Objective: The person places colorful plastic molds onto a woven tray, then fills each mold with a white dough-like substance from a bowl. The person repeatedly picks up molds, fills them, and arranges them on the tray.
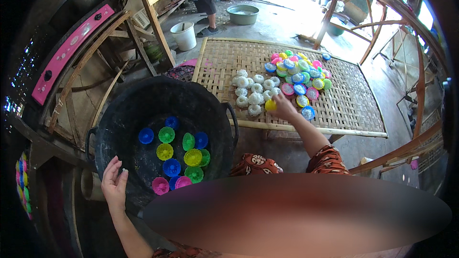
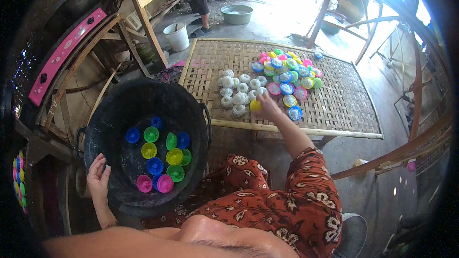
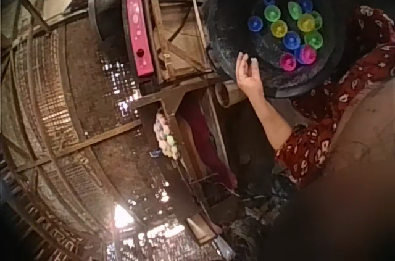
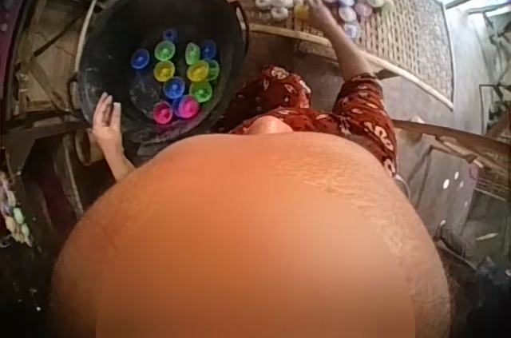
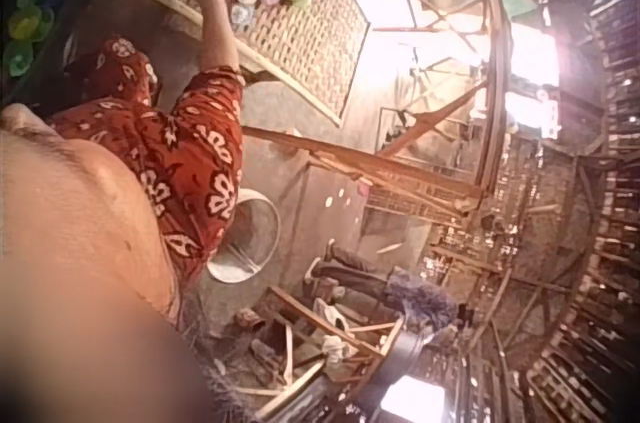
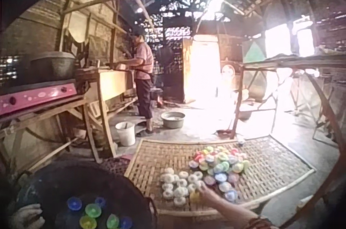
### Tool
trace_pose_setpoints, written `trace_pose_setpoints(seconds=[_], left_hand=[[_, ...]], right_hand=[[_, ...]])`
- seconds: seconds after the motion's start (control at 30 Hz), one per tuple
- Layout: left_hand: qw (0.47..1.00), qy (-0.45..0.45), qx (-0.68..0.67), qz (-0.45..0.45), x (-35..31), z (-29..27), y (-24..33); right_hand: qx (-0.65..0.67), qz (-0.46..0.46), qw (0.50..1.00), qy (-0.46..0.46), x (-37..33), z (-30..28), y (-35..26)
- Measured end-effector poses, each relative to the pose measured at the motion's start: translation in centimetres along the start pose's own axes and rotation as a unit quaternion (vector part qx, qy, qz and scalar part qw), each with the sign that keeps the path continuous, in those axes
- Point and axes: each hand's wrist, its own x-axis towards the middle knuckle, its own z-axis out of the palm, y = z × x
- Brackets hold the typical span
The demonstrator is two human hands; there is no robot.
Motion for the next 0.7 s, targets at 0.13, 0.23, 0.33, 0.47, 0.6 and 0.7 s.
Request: trace_pose_setpoints(seconds=[0.13, 0.23, 0.33, 0.47, 0.6, 0.7], left_hand=[[0.999, -0.023, 0.013, -0.037, 0.0, -0.4, 0.5], [0.998, -0.034, 0.027, -0.051, 0.4, -0.2, 0.9], [0.997, -0.058, 0.031, -0.049, 2.1, 1.4, 1.2], [0.977, -0.127, 0.163, 0.046, 5.3, 4.1, 2.8], [0.954, -0.158, 0.229, 0.115, 7.0, 5.9, 6.5], [0.944, -0.17, 0.24, 0.146, 7.1, 7.0, 8.8]], right_hand=[[0.07, 0.062, 0.991, 0.096, 0.5, -0.8, -1.3], [0.098, 0.043, 0.978, 0.179, 3.0, -5.0, -4.0], [0.273, -0.021, 0.939, 0.209, 4.9, -8.4, -10.3], [0.308, -0.33, 0.883, 0.129, 3.6, -8.8, -20.1], [0.271, -0.326, 0.894, 0.143, 1.4, -9.0, -18.4], [0.203, -0.017, 0.94, 0.274, -1.7, -8.6, -8.4]])
